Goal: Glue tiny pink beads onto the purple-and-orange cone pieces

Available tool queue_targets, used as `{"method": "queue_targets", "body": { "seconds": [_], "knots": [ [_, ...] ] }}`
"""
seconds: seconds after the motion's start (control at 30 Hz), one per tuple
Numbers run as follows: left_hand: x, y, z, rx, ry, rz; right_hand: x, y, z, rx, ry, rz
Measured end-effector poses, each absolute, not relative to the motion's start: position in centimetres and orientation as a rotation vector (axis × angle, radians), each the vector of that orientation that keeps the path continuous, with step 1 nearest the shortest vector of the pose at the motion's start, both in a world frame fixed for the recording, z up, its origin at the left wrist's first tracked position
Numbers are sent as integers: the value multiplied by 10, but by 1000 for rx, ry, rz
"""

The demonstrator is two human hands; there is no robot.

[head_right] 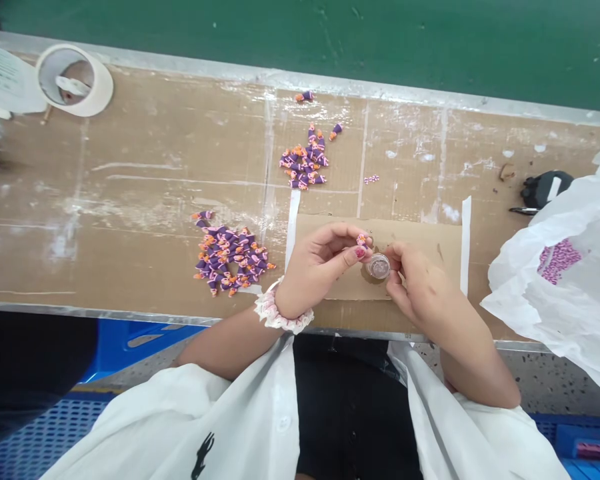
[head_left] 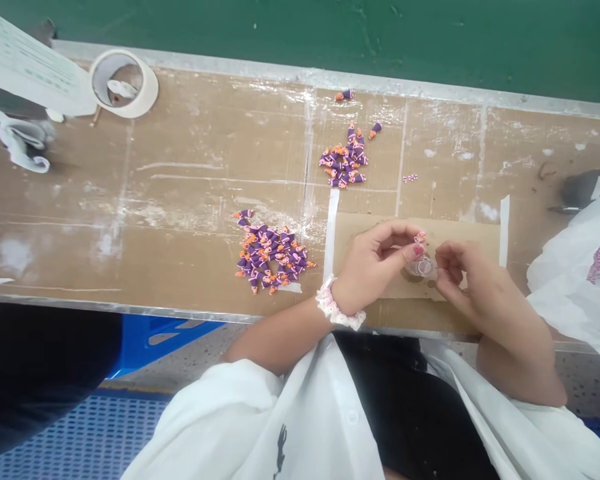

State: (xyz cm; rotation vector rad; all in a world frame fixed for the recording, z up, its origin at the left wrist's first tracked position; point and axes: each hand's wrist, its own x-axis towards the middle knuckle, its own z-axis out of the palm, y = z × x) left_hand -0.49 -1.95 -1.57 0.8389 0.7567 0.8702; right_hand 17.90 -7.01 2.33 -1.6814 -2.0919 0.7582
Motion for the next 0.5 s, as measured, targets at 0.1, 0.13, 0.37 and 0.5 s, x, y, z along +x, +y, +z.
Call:
{"method": "queue_targets", "body": {
  "seconds": [0.1,0.13,0.37,0.5],
  "knots": [
    [-4,-19,-14,776,751,858,179,-70,23,-1678,-2108,744],
    [-4,-18,-14,764,745,858,179,-69,23,-1674,-2115,745],
    [-5,-16,-11,861,788,889,179,-70,26,-1721,-2061,782],
    [-5,-15,-9,734,717,820,177,-72,29,-1714,-1858,795]
  ]
}}
